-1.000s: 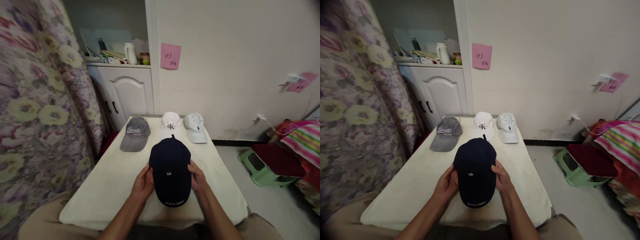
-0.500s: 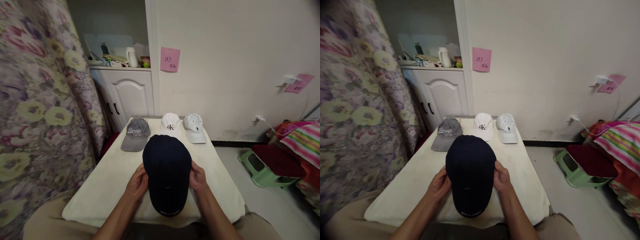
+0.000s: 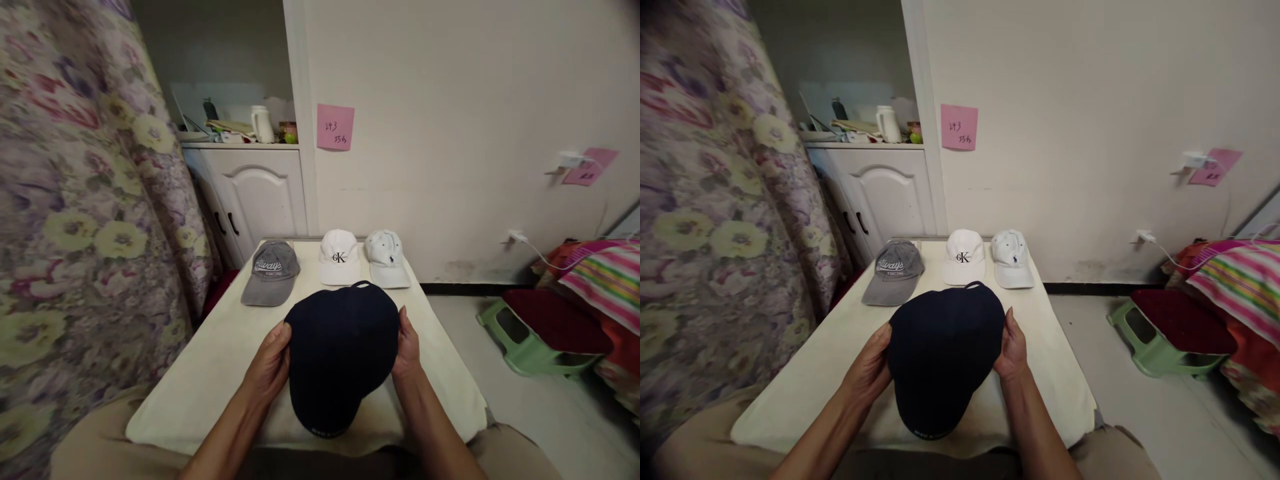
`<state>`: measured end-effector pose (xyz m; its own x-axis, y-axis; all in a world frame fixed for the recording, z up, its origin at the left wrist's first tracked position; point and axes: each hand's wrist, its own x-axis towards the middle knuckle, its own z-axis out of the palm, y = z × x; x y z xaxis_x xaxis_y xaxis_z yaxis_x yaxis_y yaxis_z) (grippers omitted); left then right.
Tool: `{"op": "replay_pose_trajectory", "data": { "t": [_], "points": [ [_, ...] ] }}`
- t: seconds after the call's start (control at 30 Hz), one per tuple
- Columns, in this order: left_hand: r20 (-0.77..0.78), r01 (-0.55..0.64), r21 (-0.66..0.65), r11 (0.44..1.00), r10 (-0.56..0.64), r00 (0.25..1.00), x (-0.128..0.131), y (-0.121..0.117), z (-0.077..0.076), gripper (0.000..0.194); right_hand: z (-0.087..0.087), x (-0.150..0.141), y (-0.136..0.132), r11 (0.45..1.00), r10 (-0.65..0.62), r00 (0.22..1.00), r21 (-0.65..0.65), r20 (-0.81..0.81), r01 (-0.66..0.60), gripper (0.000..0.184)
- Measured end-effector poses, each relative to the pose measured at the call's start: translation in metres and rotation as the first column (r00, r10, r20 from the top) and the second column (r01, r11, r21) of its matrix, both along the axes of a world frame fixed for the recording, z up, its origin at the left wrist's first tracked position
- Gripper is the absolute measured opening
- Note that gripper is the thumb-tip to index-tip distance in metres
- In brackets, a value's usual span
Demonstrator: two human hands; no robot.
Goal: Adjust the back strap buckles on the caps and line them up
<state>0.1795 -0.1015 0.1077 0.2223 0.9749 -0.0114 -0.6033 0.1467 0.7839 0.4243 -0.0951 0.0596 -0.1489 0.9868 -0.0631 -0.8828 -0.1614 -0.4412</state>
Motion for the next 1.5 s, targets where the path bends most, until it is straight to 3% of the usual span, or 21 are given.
{"op": "replay_pose_trajectory", "data": {
  "t": [0.2, 0.33, 0.47, 0.6, 0.73, 0.83, 1.03, 1.27, 1.5],
  "points": [
    [-0.061, -0.058, 0.062, 0.996, 0.062, 0.996, -0.002, -0.007, 0.014, 0.041, 0.018, 0.0, -0.01, 0.999, -0.044, 0.996, 0.028, 0.076, 0.042, 0.042],
    [-0.096, -0.037, 0.116, 0.993, 0.048, 0.994, -0.004, -0.011, 0.023, 0.051, 0.024, -0.001, -0.017, 0.973, -0.217, 0.97, 0.1, 0.11, 0.206, 0.033],
    [-0.134, 0.022, 0.162, 0.987, 0.0, 0.991, -0.006, -0.011, 0.029, 0.053, 0.027, 0.006, -0.021, 0.915, -0.357, 0.92, 0.255, 0.159, 0.311, 0.028],
    [-0.166, 0.109, 0.201, 0.974, -0.076, 0.983, -0.011, -0.01, 0.029, 0.038, 0.032, 0.02, -0.024, 0.914, -0.278, 0.911, 0.375, 0.306, 0.153, 0.037],
    [-0.208, 0.191, 0.194, 0.962, -0.15, 0.967, -0.016, -0.01, 0.028, 0.031, 0.038, 0.033, -0.027, 0.899, -0.127, 0.881, 0.427, 0.455, -0.091, 0.03],
    [-0.219, 0.203, 0.185, 0.962, -0.161, 0.962, -0.016, -0.012, 0.028, 0.03, 0.04, 0.04, -0.027, 0.885, -0.103, 0.845, 0.435, 0.524, -0.162, 0.031],
    [-0.242, 0.219, 0.172, 0.96, -0.175, 0.954, -0.015, -0.015, 0.032, 0.028, 0.04, 0.041, -0.028, 0.869, -0.08, 0.817, 0.442, 0.571, -0.223, 0.034],
    [-0.175, 0.138, 0.145, 0.98, -0.112, 0.978, -0.013, -0.014, 0.028, 0.029, 0.047, 0.035, -0.03, 0.902, -0.087, 0.854, 0.404, 0.513, -0.151, 0.04],
    [-0.189, 0.168, 0.136, 0.976, -0.141, 0.972, -0.015, -0.016, 0.032, 0.023, 0.036, 0.038, -0.029, 0.893, 0.006, 0.871, 0.389, 0.491, -0.226, 0.036]
  ]
}}
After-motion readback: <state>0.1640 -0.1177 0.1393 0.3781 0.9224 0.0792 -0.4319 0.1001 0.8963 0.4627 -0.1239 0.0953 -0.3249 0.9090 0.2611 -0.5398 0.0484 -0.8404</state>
